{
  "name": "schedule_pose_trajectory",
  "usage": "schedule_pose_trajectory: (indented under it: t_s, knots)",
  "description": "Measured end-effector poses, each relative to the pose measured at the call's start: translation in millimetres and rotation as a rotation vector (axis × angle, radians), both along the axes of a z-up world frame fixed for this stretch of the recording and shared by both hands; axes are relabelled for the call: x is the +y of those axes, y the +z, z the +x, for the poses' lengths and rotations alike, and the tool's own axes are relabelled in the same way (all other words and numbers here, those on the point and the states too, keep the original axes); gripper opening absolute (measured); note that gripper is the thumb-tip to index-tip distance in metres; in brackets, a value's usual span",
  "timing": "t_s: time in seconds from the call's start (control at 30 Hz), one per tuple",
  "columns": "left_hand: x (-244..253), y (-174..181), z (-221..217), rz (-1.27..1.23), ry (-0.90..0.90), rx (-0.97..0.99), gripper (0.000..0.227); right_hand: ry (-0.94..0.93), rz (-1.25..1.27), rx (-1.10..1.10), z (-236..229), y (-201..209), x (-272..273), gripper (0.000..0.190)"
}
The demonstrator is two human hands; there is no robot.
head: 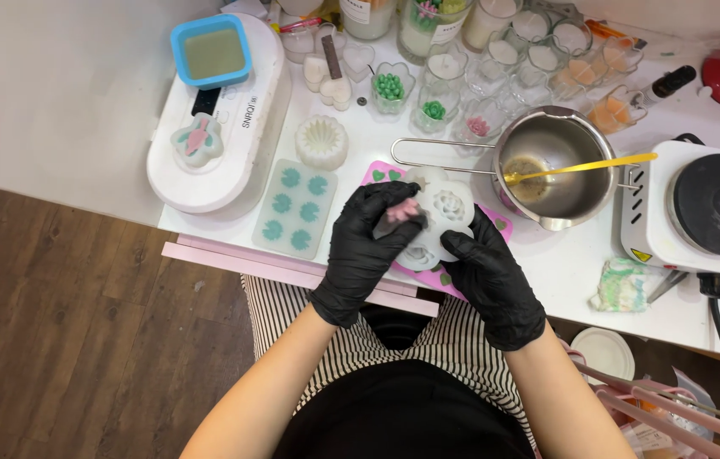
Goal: Removing small wax shapes from silicone molds and placing them into a container.
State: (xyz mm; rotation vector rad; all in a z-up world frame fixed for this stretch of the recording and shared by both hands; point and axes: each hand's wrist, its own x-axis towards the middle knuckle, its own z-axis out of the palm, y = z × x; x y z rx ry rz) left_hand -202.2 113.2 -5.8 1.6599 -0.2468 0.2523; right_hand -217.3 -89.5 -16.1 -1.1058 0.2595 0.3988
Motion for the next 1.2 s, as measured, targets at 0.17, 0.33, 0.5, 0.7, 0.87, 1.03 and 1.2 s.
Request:
schedule_pose_trajectory:
  t_s: [0.17,0.33,0.5,0.7,0.87,1.03,1.2]
  knots:
    - [6,5,0,0.063,0.061,-0.055,0.037,-0.041,0.089,-0.009,-2,6,9,0.055]
    - [18,57,27,-0.221,0.007,0.138,0.042,-0.111,0.127,-0.03,-3,1,6,0.051]
    - [-4,71,122,0.007,-0.278,-0.054,0.034,-0.122,0.075,0.042,-4,3,4,0.048]
    - [-62,41,197,0.407,-0.573,-0.095,0.027,-0.134,0.059,0.045,-6,4,4,0.046]
    - [-76,46,199,0.66,-0.567,-0.129,0.018,-0.156,0.096,0.033,-8,5,4,0.046]
    - [-76,45,199,0.697,-0.553,-0.035,0.012,-0.16,0.033,0.106,-7,3,3,0.048]
    - [-37,69,165,0.615,-0.299,-0.479,0.011,-0.088,0.077,-0.024,0,1,6,0.049]
